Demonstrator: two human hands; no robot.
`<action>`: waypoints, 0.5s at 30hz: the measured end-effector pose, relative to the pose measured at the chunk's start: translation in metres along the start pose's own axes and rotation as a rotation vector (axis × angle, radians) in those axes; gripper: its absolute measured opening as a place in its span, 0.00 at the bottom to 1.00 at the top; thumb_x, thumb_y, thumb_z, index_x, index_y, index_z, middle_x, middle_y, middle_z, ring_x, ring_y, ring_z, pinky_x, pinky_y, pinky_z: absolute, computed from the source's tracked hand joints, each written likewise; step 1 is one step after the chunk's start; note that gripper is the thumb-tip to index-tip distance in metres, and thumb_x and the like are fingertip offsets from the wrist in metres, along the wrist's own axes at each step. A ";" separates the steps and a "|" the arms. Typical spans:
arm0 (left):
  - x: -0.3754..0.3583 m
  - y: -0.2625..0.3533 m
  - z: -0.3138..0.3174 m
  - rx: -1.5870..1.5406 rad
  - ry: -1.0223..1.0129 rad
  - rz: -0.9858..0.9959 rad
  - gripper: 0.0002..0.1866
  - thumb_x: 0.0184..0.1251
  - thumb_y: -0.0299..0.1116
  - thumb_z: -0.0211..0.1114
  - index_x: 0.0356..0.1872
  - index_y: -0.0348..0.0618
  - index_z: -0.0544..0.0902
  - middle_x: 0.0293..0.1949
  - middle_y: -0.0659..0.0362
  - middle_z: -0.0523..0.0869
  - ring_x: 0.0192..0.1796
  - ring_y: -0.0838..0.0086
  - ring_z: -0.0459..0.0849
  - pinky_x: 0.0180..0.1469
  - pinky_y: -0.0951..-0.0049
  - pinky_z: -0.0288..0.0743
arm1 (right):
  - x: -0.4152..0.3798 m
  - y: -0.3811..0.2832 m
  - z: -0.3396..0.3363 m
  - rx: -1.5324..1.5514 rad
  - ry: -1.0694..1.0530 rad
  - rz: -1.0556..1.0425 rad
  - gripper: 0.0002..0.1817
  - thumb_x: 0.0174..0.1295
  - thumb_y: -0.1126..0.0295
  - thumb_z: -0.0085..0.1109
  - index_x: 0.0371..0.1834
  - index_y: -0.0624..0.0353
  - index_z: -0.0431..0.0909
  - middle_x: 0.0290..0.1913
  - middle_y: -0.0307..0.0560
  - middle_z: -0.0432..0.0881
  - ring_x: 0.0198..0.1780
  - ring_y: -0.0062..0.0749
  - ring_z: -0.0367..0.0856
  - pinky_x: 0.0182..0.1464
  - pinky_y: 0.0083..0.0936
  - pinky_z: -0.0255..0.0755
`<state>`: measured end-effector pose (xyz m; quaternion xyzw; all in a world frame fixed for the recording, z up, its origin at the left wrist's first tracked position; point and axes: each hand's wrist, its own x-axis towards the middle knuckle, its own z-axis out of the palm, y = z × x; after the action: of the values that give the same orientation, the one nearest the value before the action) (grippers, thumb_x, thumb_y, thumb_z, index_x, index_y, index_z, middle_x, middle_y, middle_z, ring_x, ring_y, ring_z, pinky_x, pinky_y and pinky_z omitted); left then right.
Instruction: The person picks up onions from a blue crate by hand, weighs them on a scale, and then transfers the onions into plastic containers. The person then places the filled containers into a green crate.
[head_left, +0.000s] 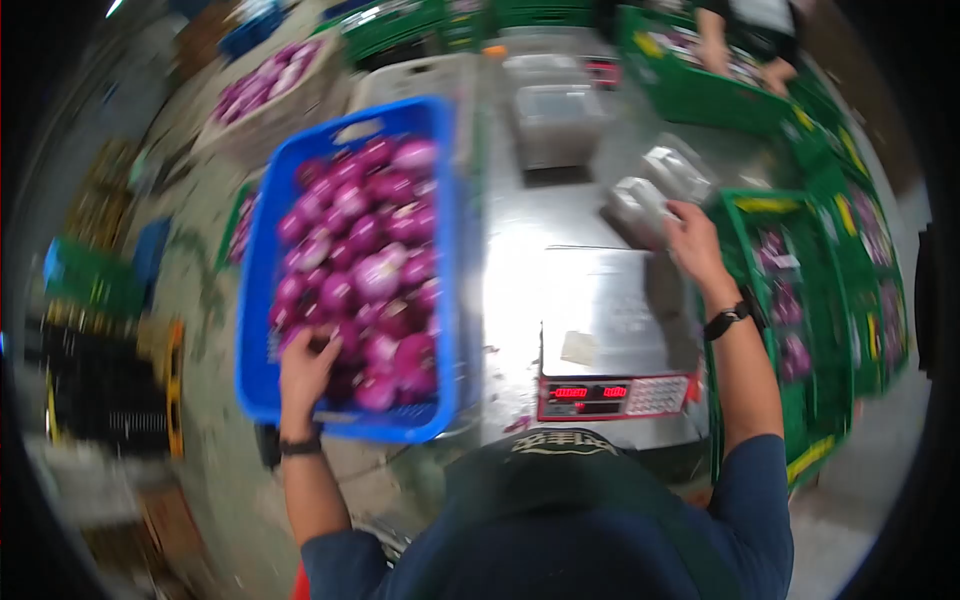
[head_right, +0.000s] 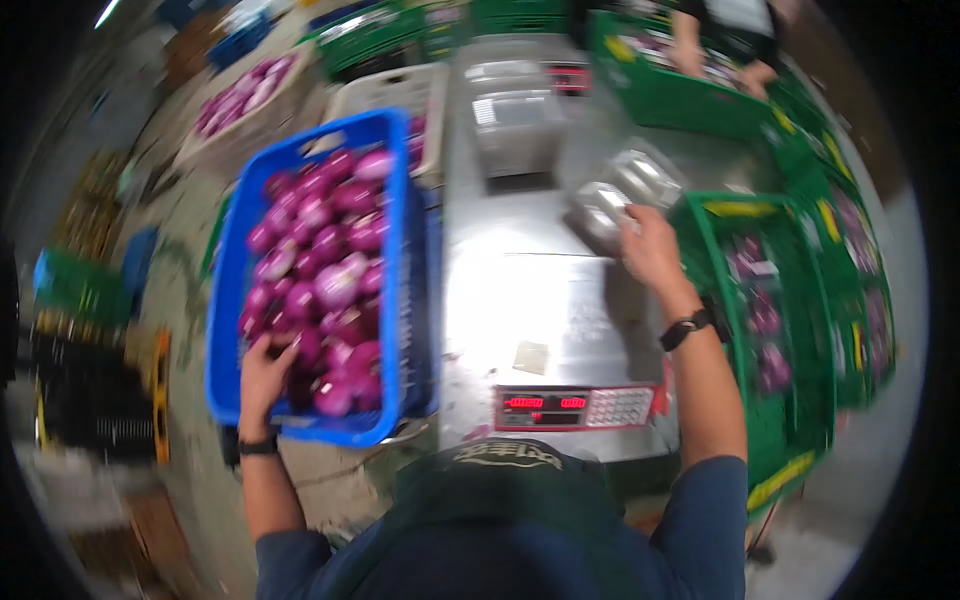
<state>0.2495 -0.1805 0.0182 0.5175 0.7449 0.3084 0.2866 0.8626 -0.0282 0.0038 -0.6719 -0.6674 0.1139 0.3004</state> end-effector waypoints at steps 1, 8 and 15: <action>-0.005 0.012 -0.010 0.030 0.025 0.021 0.13 0.66 0.33 0.75 0.45 0.36 0.87 0.38 0.55 0.90 0.41 0.74 0.86 0.47 0.70 0.79 | 0.013 0.004 0.023 -0.075 -0.023 -0.031 0.22 0.71 0.63 0.55 0.61 0.67 0.80 0.62 0.64 0.82 0.65 0.58 0.80 0.69 0.42 0.72; 0.006 -0.007 -0.062 0.308 0.281 -0.049 0.16 0.64 0.34 0.74 0.48 0.36 0.86 0.34 0.56 0.88 0.36 0.72 0.85 0.43 0.69 0.80 | 0.063 0.071 0.116 -0.369 -0.200 -0.008 0.21 0.80 0.57 0.45 0.46 0.65 0.79 0.41 0.70 0.84 0.48 0.71 0.82 0.50 0.58 0.74; 0.033 -0.009 -0.044 0.570 0.060 0.194 0.20 0.56 0.36 0.76 0.49 0.40 0.86 0.47 0.47 0.87 0.53 0.48 0.83 0.57 0.53 0.77 | 0.066 0.052 0.099 -0.038 -0.052 0.198 0.15 0.66 0.63 0.70 0.34 0.64 0.79 0.32 0.56 0.86 0.34 0.49 0.84 0.43 0.41 0.77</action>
<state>0.2014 -0.1586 0.0358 0.6365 0.7566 0.1281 0.0771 0.8561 0.0645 -0.0877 -0.7368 -0.6074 0.1477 0.2576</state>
